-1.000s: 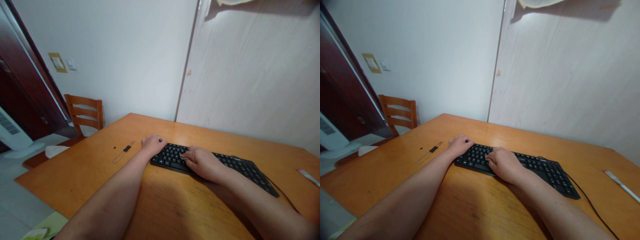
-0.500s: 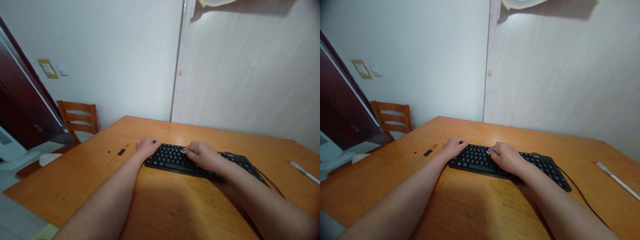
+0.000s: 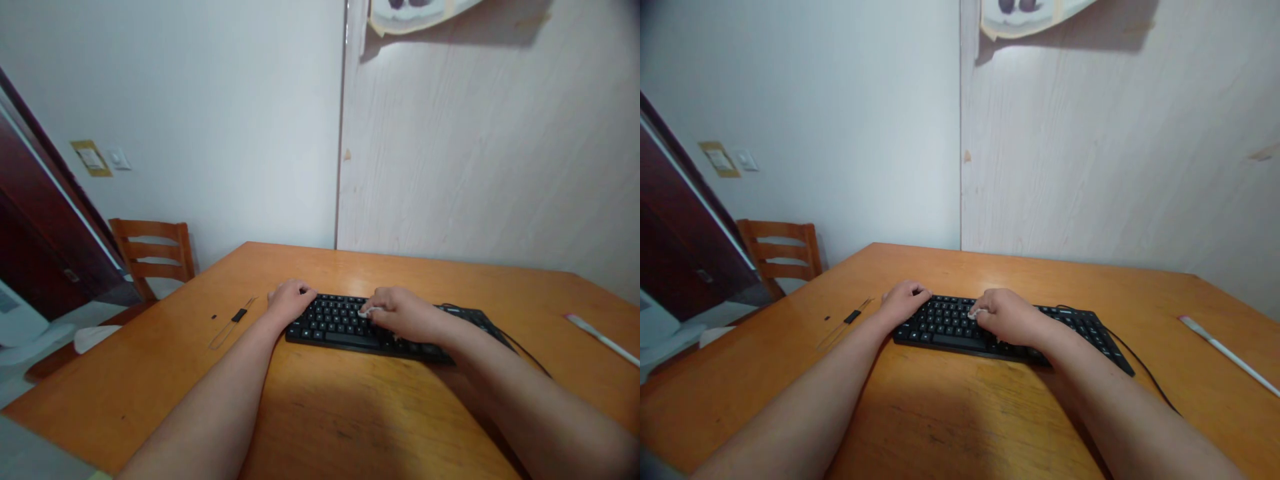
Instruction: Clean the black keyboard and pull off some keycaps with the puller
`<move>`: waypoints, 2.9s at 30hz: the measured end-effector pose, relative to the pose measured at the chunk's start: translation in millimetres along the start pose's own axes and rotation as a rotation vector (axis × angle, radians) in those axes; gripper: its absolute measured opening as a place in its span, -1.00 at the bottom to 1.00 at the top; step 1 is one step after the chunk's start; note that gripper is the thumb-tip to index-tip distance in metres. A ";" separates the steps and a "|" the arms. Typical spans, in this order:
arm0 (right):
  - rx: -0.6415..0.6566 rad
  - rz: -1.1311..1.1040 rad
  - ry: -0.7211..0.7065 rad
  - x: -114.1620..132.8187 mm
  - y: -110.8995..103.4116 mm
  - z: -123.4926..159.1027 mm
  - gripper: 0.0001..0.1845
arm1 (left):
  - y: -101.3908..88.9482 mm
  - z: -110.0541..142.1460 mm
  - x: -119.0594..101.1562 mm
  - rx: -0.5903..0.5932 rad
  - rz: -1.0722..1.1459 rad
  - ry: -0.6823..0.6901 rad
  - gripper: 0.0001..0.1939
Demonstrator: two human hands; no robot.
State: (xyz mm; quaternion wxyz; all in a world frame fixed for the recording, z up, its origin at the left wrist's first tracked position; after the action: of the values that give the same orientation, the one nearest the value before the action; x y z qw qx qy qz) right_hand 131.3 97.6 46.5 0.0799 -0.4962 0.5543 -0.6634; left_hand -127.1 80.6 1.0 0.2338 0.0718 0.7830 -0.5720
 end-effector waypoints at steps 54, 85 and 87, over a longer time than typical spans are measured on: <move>-0.436 0.287 -0.075 19.7 46.3 -2.9 -0.37 | -36.2 21.9 -42.4 -0.275 1.169 -0.167 -0.56; -0.147 0.368 -0.078 -3.6 57.5 -9.0 0.00 | -32.6 14.1 17.6 -0.053 0.134 0.138 -0.86; -0.112 0.353 -0.080 -3.5 56.6 -8.7 0.06 | -29.4 14.3 20.7 -0.058 0.122 0.159 -0.85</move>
State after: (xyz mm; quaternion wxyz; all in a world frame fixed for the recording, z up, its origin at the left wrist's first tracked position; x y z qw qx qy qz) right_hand 101.4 84.5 -0.8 0.1894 -0.4211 0.6651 -0.5869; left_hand -152.4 54.2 13.7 0.2073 0.1578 0.8093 -0.5264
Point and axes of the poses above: each hand's wrist, its own z-axis away from the middle knuckle, its own y-axis out of the palm, x = y × z, the point moved 4 cm from there along -z, towards the middle knuckle, and after that the axes turned 2 degrees about -z, right-handed, at the moved point
